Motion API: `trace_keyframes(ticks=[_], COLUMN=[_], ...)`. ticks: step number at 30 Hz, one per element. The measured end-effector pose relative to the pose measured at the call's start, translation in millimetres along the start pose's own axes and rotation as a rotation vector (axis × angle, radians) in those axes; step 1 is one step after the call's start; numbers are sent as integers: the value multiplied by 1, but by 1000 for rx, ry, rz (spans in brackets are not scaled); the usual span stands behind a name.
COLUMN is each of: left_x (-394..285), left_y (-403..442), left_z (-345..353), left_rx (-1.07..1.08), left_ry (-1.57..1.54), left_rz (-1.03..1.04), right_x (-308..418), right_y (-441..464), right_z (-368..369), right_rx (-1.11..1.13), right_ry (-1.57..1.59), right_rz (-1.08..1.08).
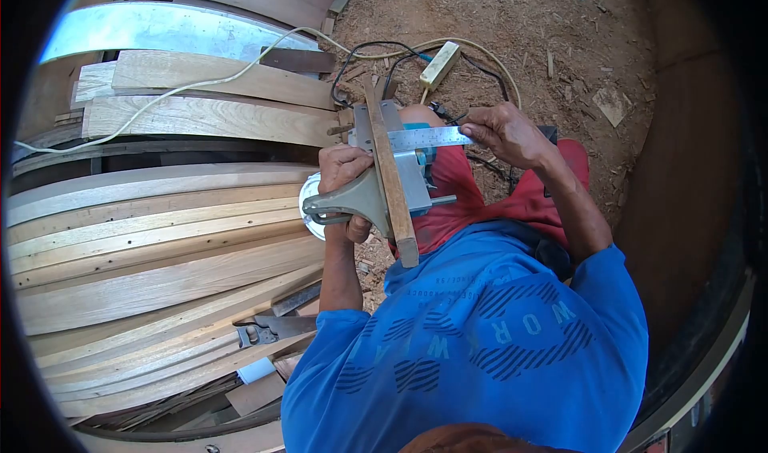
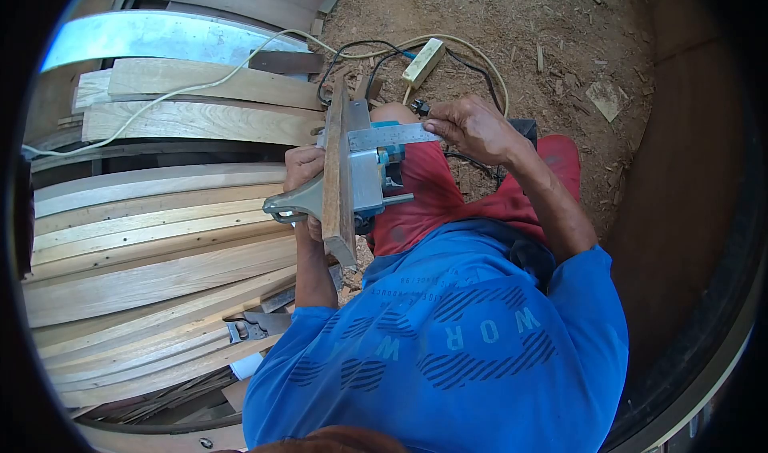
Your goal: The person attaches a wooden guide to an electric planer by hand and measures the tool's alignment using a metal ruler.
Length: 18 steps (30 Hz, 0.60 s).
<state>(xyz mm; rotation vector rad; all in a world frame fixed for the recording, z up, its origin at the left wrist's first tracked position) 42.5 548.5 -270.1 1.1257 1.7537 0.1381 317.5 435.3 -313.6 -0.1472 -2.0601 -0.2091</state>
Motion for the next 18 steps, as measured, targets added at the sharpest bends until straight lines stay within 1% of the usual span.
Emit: trace_keyframes(ticks=[2,10,13,16,18], left_x=[3,-14,-12,-11,-14], left_y=[-2,5,4,4,6], left_z=[-1,1,1,1,1], left_rx=[11,-81,-67,-26,-60], left_ry=[-1,0,-30,-59,-21], left_rz=[-9,-4,16,-6,1], right_x=[-3,1,-1,-2,-3], right_y=[0,0,-1,-1,-2], right_z=[1,0,1,1,1], right_rx=[-11,4,8,13,14], right_ry=[12,1,12,13,12], right_rz=[-8,-7,13,29,33])
Point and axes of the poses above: each hand's wrist, its own y-axis towards the middle knuckle, its own z-axis out of the palm, x = y × z, the point moved 6 cm from there along y, towards the middle knuckle, and after that the axes turned 9 degrees about -x, right-handed, at the moved point
